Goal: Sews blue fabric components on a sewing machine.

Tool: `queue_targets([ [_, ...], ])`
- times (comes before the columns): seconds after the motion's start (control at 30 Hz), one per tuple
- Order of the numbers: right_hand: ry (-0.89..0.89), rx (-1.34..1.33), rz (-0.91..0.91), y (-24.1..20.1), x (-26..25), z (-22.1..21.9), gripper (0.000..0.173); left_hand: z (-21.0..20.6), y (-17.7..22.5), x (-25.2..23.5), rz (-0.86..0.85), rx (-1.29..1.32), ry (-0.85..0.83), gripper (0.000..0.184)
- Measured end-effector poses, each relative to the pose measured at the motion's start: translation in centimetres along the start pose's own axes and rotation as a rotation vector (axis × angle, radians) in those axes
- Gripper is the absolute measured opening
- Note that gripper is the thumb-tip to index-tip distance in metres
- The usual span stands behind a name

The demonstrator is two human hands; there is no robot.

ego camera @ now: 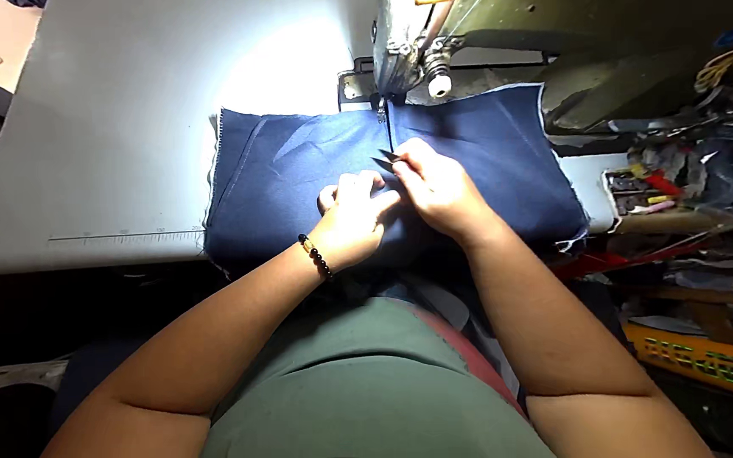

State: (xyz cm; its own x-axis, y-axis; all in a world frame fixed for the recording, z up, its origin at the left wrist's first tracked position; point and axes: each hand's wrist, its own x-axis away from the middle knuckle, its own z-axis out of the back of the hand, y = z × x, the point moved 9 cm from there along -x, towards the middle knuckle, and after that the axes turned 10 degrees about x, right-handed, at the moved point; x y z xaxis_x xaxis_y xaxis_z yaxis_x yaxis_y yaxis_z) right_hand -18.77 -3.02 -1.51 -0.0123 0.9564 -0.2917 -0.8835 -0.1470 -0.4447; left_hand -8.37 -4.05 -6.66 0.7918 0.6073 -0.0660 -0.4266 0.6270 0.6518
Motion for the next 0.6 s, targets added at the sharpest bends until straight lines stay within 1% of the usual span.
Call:
queue_targets([
  [0.03,-0.04,0.053,-0.029,0.1,-0.1,-0.7,0.025,0.0,0.1,0.1,-0.005,-0.001,0.006,0.042],
  [0.1,-0.037,0.033,-0.108,1.7,0.2,-1.4,0.026,0.0,0.0,0.3,-0.042,-0.036,0.0,0.044],
  [0.2,0.066,-0.148,-0.165,4.0,2.0,-1.6,0.024,-0.3,-0.1,0.8,-0.097,-0.114,-0.03,0.043],
  [0.27,0.148,-0.288,-0.145,4.8,3.1,-1.5,0.02,-0.4,-0.2,1.0,-0.115,-0.142,-0.047,0.043],
  [0.33,0.194,-0.346,-0.139,5.2,3.4,-1.4,0.018,-0.3,0.1,1.2,-0.172,-0.157,-0.025,0.043],
  [0.5,0.144,-0.316,-0.201,5.6,3.2,-1.5,0.017,-0.5,1.3,1.8,-0.277,-0.116,0.015,0.043],
  [0.6,0.081,-0.137,-0.201,5.6,2.7,-1.2,0.021,-0.9,2.0,2.1,-0.284,-0.1,0.03,0.043],
])
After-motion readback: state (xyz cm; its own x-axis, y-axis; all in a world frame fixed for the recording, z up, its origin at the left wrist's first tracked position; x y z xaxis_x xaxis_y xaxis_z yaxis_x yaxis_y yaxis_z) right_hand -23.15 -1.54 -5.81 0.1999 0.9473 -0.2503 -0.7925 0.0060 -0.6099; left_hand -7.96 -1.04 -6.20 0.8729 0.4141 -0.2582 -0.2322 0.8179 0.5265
